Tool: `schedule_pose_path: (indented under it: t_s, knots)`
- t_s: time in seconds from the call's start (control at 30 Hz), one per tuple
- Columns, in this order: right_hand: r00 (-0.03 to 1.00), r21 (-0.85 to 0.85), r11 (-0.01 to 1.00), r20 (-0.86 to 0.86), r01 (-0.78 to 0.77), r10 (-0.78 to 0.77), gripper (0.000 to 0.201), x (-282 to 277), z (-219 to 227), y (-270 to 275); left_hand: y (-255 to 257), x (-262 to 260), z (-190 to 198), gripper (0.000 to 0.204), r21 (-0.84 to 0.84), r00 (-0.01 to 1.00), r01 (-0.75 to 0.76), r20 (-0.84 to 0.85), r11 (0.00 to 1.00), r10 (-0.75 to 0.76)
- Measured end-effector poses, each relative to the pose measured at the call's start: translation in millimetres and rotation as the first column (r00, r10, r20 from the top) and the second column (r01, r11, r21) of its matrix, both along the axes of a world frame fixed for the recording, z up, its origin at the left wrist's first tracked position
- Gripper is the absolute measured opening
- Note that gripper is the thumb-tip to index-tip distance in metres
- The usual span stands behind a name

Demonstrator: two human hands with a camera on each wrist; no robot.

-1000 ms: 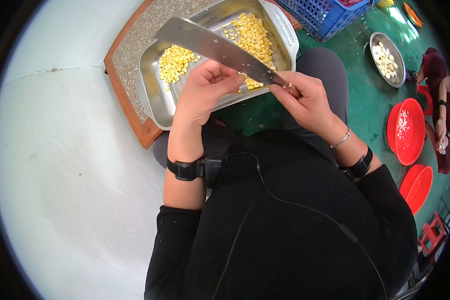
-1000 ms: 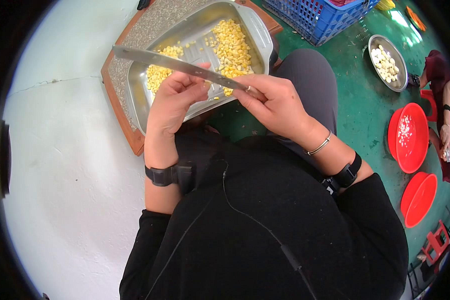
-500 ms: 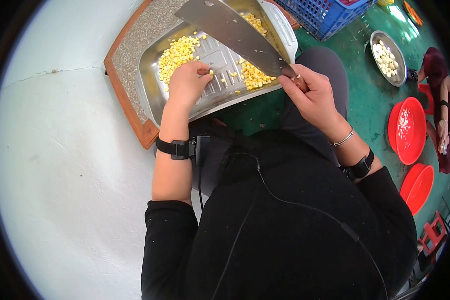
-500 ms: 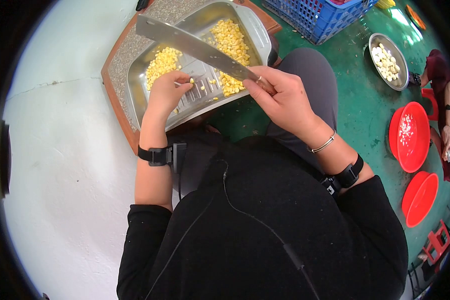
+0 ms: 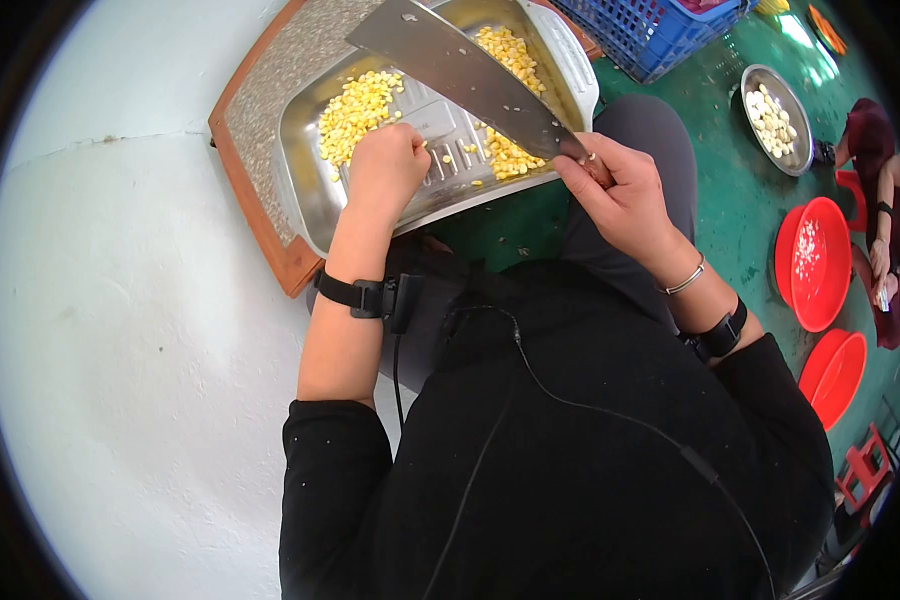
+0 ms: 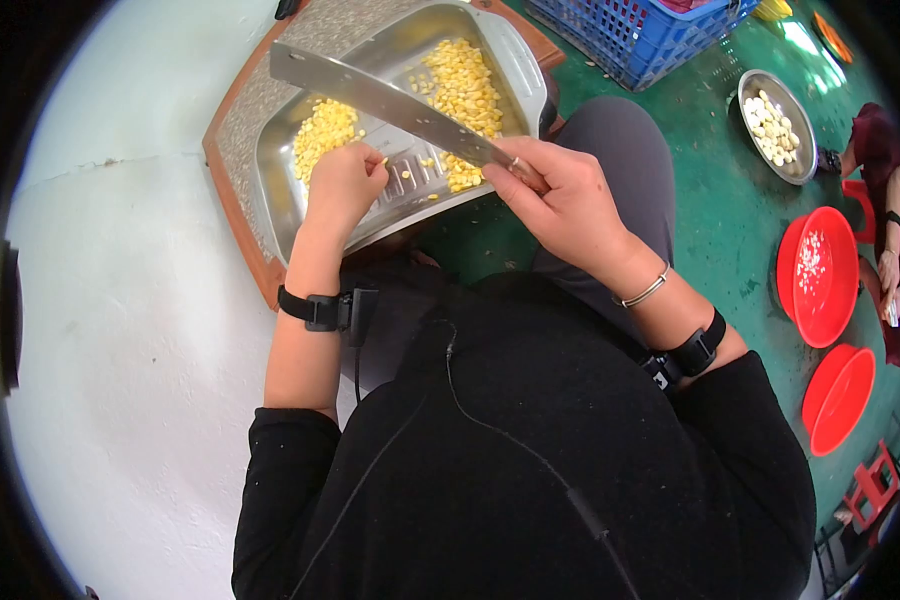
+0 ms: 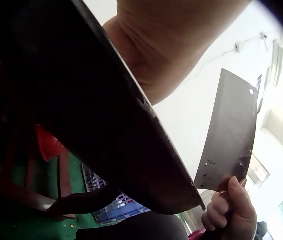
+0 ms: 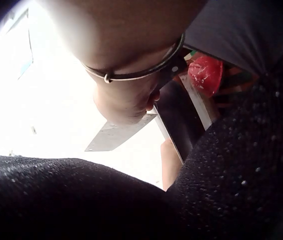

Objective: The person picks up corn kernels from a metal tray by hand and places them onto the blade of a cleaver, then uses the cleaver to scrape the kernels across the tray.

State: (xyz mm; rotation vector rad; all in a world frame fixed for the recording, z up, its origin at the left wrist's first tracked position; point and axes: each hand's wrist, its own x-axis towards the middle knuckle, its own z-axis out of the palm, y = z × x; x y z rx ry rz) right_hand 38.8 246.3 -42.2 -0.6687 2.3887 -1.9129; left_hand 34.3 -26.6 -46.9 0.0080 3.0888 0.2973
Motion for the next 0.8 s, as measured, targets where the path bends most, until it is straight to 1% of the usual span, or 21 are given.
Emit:
schedule_pose_path:
  t_s: [0.13,0.2,0.23,0.3,0.33,0.4,0.53,0.6,0.63,0.7,0.73,0.8]
  knots:
    - [1.0,-0.008,1.0,0.004,-0.008,0.008,0.018,1,1,-1,0,-1,-6,0.01,0.007,0.999,0.011,-0.039,1.0,-0.01]
    - [1.0,-0.001,1.0,0.003,-0.013,0.013,0.018,2,1,-2,1,-2,-6,0.01,-0.044,0.997,0.051,-0.061,0.998,-0.054]
    - [1.0,0.007,1.0,0.008,-0.018,0.018,0.018,2,2,-2,1,-3,-7,0.01,-0.044,0.997,0.05,-0.063,0.998,-0.053]
    - [1.0,0.007,1.0,-0.001,-0.017,0.017,0.019,2,1,-2,1,-4,-12,0.011,-0.14,0.995,0.053,-0.08,0.989,-0.064]
    - [1.0,0.005,1.0,-0.009,-0.015,0.015,0.019,2,0,-2,2,-4,-14,0.011,-0.14,0.995,0.052,-0.082,0.989,-0.064]
    - [1.0,0.004,1.0,-0.01,-0.013,0.013,0.019,3,1,-2,5,-3,-17,0.011,-0.219,0.985,0.09,-0.124,0.972,-0.119]
    - [1.0,0.001,1.0,-0.016,-0.009,0.009,0.018,3,2,1,9,-4,-15,0.012,-0.223,0.989,0.1,-0.085,0.97,-0.121]
    - [1.0,0.011,1.0,-0.018,-0.009,0.009,0.018,3,3,3,11,-5,-11,0.012,-0.152,0.998,0.01,-0.068,0.988,-0.02]
    - [1.0,0.02,1.0,-0.02,-0.01,0.011,0.018,3,3,3,12,-5,-9,0.012,-0.152,0.997,0.012,-0.068,0.988,-0.023]
    - [1.0,0.028,1.0,-0.019,-0.01,0.011,0.018,2,4,5,10,-3,-4,0.011,-0.082,1.0,-0.005,-0.023,0.997,0.003]
    - [1.0,0.034,0.999,-0.016,-0.014,0.014,0.018,2,5,6,10,-2,-3,0.011,-0.082,1.0,-0.004,-0.022,0.997,0.002]
    - [1.0,0.031,0.999,-0.012,-0.014,0.014,0.018,2,3,7,7,0,0,0.009,-0.034,0.998,-0.048,0.042,0.998,0.05]
